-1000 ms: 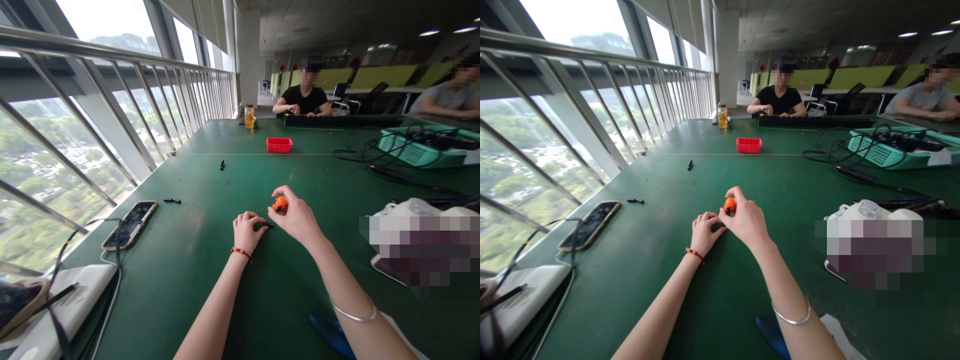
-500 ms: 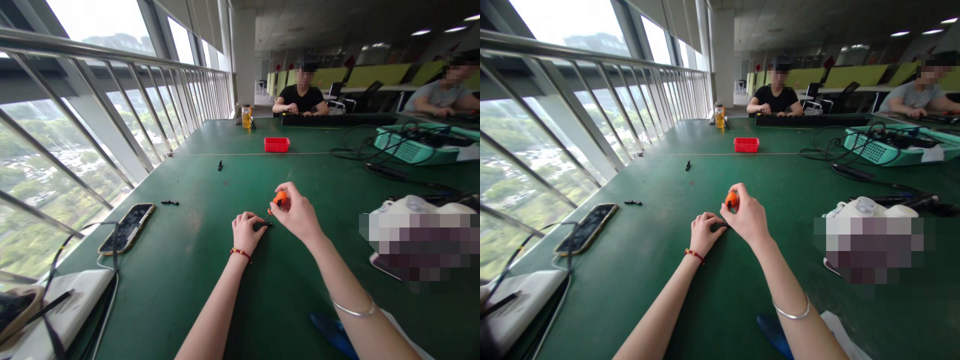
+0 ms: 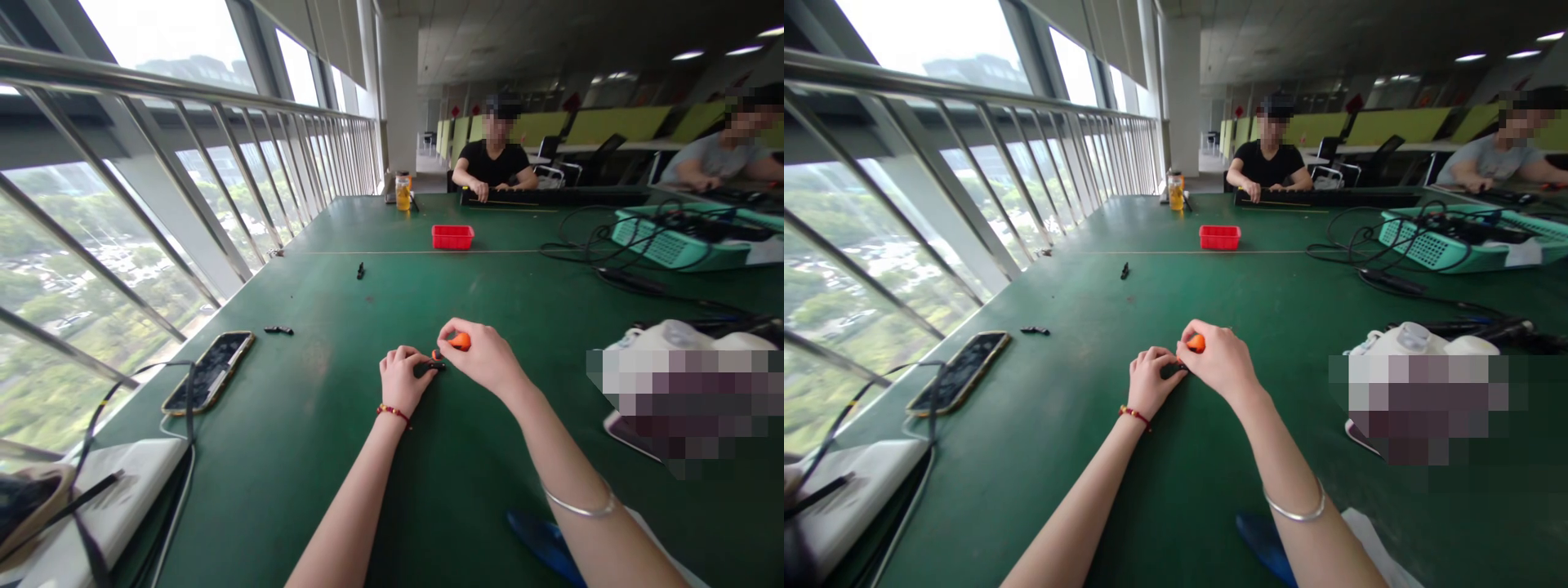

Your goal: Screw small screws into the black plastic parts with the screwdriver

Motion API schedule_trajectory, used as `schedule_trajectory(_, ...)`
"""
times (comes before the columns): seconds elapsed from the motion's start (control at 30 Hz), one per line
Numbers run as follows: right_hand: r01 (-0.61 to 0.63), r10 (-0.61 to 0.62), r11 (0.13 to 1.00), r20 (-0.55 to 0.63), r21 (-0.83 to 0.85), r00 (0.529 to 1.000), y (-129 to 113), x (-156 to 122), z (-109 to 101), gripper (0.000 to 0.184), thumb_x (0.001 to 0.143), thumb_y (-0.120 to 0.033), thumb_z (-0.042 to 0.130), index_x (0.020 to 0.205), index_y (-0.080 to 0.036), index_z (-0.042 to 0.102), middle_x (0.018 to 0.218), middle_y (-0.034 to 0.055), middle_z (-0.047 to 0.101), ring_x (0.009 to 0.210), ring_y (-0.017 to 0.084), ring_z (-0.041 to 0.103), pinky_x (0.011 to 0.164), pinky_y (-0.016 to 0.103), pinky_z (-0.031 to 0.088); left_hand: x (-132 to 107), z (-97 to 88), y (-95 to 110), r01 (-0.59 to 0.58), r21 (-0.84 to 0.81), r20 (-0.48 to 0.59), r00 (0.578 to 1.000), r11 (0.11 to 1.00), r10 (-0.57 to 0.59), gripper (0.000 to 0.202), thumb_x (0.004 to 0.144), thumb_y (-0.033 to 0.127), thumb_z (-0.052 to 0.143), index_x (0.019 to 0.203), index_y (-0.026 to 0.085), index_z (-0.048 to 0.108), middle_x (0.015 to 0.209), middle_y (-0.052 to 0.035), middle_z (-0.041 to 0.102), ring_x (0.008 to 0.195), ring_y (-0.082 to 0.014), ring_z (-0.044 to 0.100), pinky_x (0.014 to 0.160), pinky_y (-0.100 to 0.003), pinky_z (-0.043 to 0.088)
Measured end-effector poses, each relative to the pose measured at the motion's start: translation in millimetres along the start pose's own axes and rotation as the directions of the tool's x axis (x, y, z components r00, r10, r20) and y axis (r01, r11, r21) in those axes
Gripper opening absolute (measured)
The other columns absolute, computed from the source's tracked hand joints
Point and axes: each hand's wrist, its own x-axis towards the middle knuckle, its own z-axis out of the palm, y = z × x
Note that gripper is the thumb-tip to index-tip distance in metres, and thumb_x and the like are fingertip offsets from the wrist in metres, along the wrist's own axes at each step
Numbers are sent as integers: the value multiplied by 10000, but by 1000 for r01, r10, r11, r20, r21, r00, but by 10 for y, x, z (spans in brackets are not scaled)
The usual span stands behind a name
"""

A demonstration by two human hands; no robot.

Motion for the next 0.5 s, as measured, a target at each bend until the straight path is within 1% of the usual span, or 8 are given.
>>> schedule_trajectory(0.1,-15,-11,995,245,103,969,156,1,-93,163,731,-328,556,825,-257,668,787,-2,676,652,134,584,543,221,376,1,9,-4,5,1,1,1000,1000,-5,133,729,325,692,850,269,696,991,-4,621,982,-213,496,876,-384,344)
schedule_trajectory(0.17,-111,69,992,457,67,887,305,-15,-169,249,753,-297,518,941,-254,675,700,8,654,546,124,561,494,225,371,2,12,-7,6,3,2,1000,1000,-6,117,735,327,685,838,273,698,993,-1,618,986,-210,496,877,-381,341)
schedule_trajectory(0.23,-206,210,976,531,-67,821,463,-33,-247,325,687,-194,553,993,-204,662,701,25,645,473,115,529,462,234,358,3,12,-6,2,2,5,1000,1000,-2,110,741,337,677,830,276,698,992,0,616,988,-207,496,879,-379,339)
schedule_trajectory(0.27,-203,231,973,540,-112,810,535,-37,-285,285,681,-168,543,935,-184,671,697,34,639,484,114,526,460,231,349,4,12,-4,2,2,6,1000,1000,-2,111,742,341,677,830,277,698,992,-1,615,992,-206,495,882,-378,339)
schedule_trajectory(0.3,-185,227,974,531,-133,816,598,-35,-319,233,694,-167,522,871,-182,673,668,33,625,503,115,520,464,228,339,5,11,-1,5,2,6,1000,1000,-5,113,740,341,678,830,276,697,993,-1,614,996,-207,494,885,-377,338)
schedule_trajectory(0.33,-180,221,975,487,-130,845,648,-27,-347,201,711,-187,508,838,-188,664,652,29,613,516,118,514,464,228,327,6,10,2,7,2,7,1000,1000,-7,116,737,339,680,832,275,696,995,-1,613,1003,-208,493,888,-377,337)
schedule_trajectory(0.4,-168,184,983,331,-75,926,702,10,-367,149,724,-237,519,811,-196,633,669,19,605,553,118,516,485,224,336,7,9,9,14,5,8,1000,1000,-14,119,731,335,683,829,270,695,1002,-3,613,1016,-212,492,896,-380,335)
schedule_trajectory(0.5,-126,106,976,115,176,988,674,98,-253,121,719,-283,551,795,-191,572,702,3,588,597,108,519,521,213,371,3,6,17,16,16,4,1000,1000,-16,146,730,337,673,859,270,691,1016,-6,613,1030,-217,492,904,-387,333)
